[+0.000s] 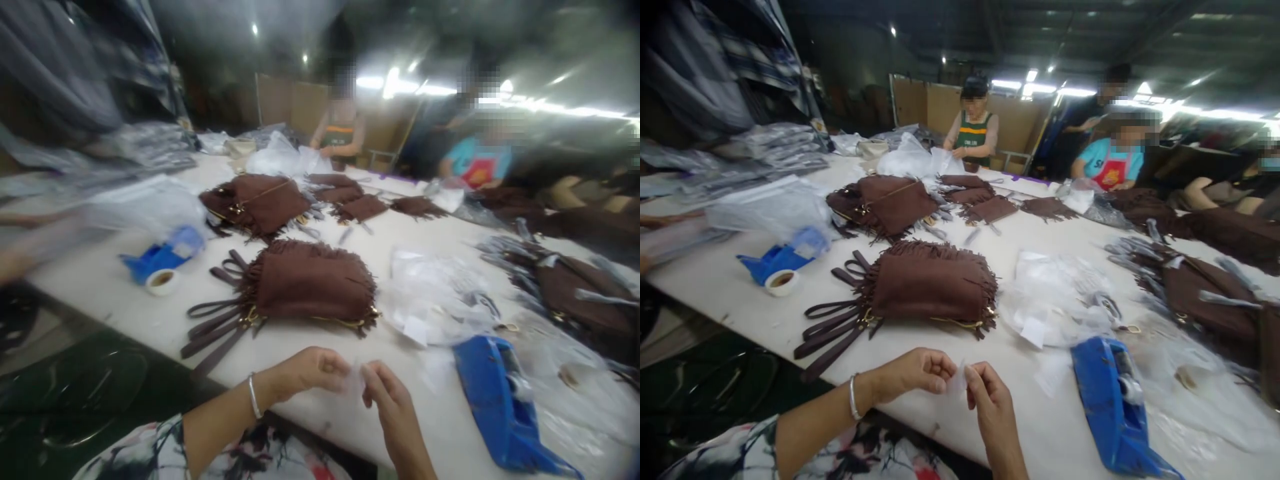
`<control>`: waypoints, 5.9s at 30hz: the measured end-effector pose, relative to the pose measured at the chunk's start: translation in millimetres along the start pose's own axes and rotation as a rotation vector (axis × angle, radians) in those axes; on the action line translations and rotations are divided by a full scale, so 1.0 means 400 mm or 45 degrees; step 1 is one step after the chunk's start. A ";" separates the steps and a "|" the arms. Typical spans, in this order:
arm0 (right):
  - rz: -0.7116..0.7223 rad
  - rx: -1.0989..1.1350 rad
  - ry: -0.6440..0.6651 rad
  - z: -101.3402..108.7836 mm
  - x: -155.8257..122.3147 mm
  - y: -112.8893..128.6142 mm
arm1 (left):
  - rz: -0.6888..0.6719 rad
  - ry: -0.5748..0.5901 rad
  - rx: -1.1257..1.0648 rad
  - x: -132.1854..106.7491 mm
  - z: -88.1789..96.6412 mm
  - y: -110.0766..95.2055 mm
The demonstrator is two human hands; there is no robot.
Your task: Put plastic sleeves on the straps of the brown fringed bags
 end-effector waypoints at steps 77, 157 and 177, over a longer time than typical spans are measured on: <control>-0.184 0.402 0.456 -0.607 0.251 -0.039 | 0.093 -1.133 0.631 -0.546 0.368 0.018; -0.219 0.601 0.216 -0.555 0.322 -0.088 | -0.241 -1.253 -0.022 -0.364 0.443 0.091; -0.212 0.407 0.088 -0.508 0.309 -0.079 | -0.147 -1.380 0.377 -0.340 0.420 0.047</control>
Point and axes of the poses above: each hand's wrist, its own x-axis towards the middle knuckle, its own z-axis out of the back of the hand, y = z × x, the point moved 9 cm from there along x, towards the middle knuckle, and after that the axes turned 8 degrees about y, right-handed, at the moved point
